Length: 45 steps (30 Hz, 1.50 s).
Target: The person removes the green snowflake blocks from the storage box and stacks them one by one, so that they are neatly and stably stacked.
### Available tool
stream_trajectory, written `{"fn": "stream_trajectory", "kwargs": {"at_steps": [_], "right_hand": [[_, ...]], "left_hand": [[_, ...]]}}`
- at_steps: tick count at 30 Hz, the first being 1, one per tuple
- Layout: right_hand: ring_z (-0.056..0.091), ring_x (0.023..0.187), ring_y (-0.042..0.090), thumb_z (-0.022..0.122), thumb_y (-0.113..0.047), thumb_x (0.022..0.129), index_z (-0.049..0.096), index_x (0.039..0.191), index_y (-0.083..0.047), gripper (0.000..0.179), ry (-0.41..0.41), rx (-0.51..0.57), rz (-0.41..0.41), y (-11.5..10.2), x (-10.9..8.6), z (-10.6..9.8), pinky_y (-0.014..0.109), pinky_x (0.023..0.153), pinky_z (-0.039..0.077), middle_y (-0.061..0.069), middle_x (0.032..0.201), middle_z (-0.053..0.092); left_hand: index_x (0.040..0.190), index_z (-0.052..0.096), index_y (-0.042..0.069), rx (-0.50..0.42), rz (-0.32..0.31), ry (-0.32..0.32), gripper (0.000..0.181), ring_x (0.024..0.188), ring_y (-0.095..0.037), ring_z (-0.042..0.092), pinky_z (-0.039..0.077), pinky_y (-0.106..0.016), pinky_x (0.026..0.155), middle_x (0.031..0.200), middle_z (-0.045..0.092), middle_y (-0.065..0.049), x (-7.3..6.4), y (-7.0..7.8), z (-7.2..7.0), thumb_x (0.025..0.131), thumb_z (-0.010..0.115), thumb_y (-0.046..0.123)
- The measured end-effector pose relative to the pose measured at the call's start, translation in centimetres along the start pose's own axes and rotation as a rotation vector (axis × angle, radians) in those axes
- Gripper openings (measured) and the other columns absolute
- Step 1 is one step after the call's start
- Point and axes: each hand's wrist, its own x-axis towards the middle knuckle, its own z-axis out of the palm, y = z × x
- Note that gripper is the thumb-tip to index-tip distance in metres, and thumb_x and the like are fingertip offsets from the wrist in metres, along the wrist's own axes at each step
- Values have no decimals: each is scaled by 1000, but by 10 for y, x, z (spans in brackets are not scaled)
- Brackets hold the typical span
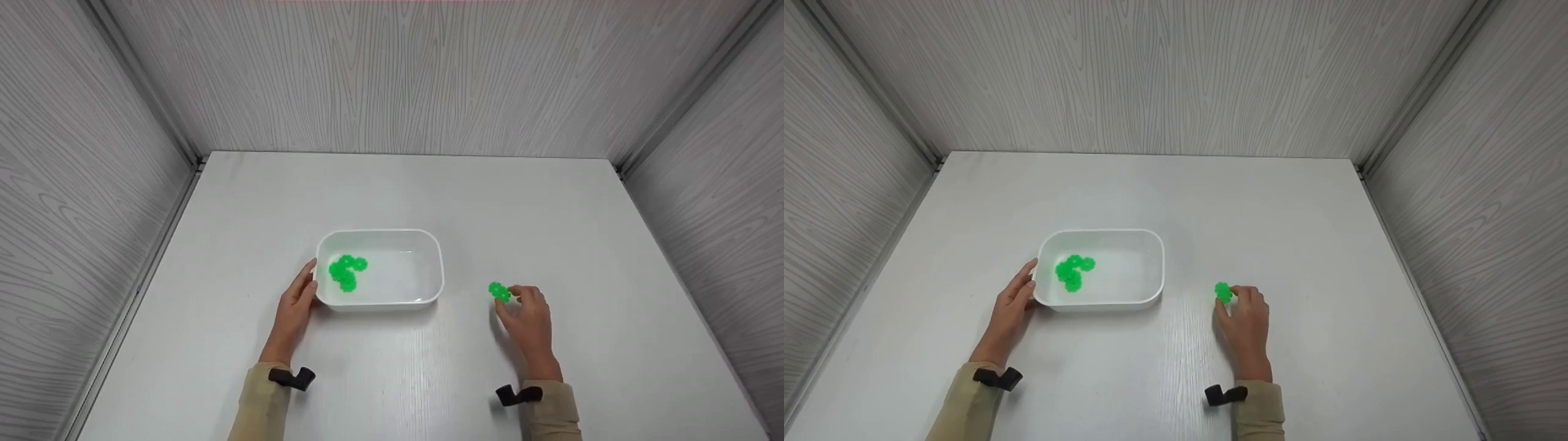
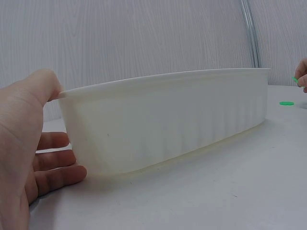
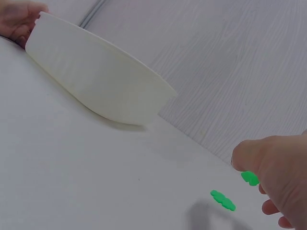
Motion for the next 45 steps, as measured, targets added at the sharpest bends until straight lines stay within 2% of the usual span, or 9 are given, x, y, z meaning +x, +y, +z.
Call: {"fn": "stream_trajectory", "kwargs": {"at_steps": [5, 9, 12, 16, 24, 32, 38, 45], "right_hand": [[54, 86, 30, 75, -14, 74, 62, 96, 0, 29, -82, -54, 66, 5, 7, -1, 43, 72, 41, 13, 91, 57], [52, 93, 31, 71, -19, 79, 61, 100, 0, 30, -174, -82, 117, 7, 10, 1, 47, 79, 41, 14, 97, 57], [49, 101, 31, 64, -26, 85, 60, 107, -6, 30, -252, -63, 219, 7, 10, 4, 48, 85, 39, 10, 106, 54], [44, 107, 28, 57, -33, 90, 58, 112, -13, 30, -307, -41, 315, 6, 11, 7, 48, 87, 39, 3, 113, 50], [45, 103, 29, 59, -29, 89, 59, 111, -9, 30, -319, -101, 259, 6, 17, 12, 48, 85, 40, 7, 112, 50], [42, 105, 30, 58, -30, 90, 58, 113, -9, 32, -370, -112, 291, 6, 21, 16, 47, 85, 40, 8, 116, 47], [43, 107, 32, 59, -31, 90, 57, 116, -9, 35, -357, -118, 280, 7, 19, 15, 49, 86, 38, 11, 118, 47], [43, 111, 33, 57, -32, 90, 56, 121, -12, 37, -312, -30, 303, 2, 15, 11, 49, 90, 37, 7, 121, 47]], "left_hand": [[141, 38, 35, -17, -7, 8, 44, 125, -20, 42, 37, -35, 99, 138, 46, -7, 7, -16, -1, 98, 47, 31], [141, 38, 38, 3, 4, 15, 44, 125, -17, 43, 38, -32, 97, 139, 45, -3, 8, -21, 0, 97, 47, 36], [142, 38, 36, -2, 20, 13, 45, 121, -20, 45, 40, -30, 95, 136, 48, -5, 9, -22, 0, 98, 46, 35], [142, 38, 32, -27, 19, 14, 44, 117, -24, 47, 42, -29, 91, 132, 50, -9, 9, -21, 0, 98, 46, 31], [144, 37, 23, -30, 9, 11, 45, 128, -23, 40, 37, -36, 100, 141, 42, -10, -1, 2, 2, 100, 44, 19], [144, 37, 21, 11, 12, 23, 45, 126, -23, 42, 38, -37, 98, 140, 44, -10, -2, 3, 2, 99, 45, 20], [143, 38, 24, 18, 3, 32, 45, 127, -22, 41, 37, -36, 99, 140, 44, -8, -3, 4, 3, 99, 45, 23], [144, 37, 25, 10, -10, 22, 45, 123, -25, 44, 39, -33, 96, 138, 46, -10, -3, 5, 2, 99, 45, 23]]}}
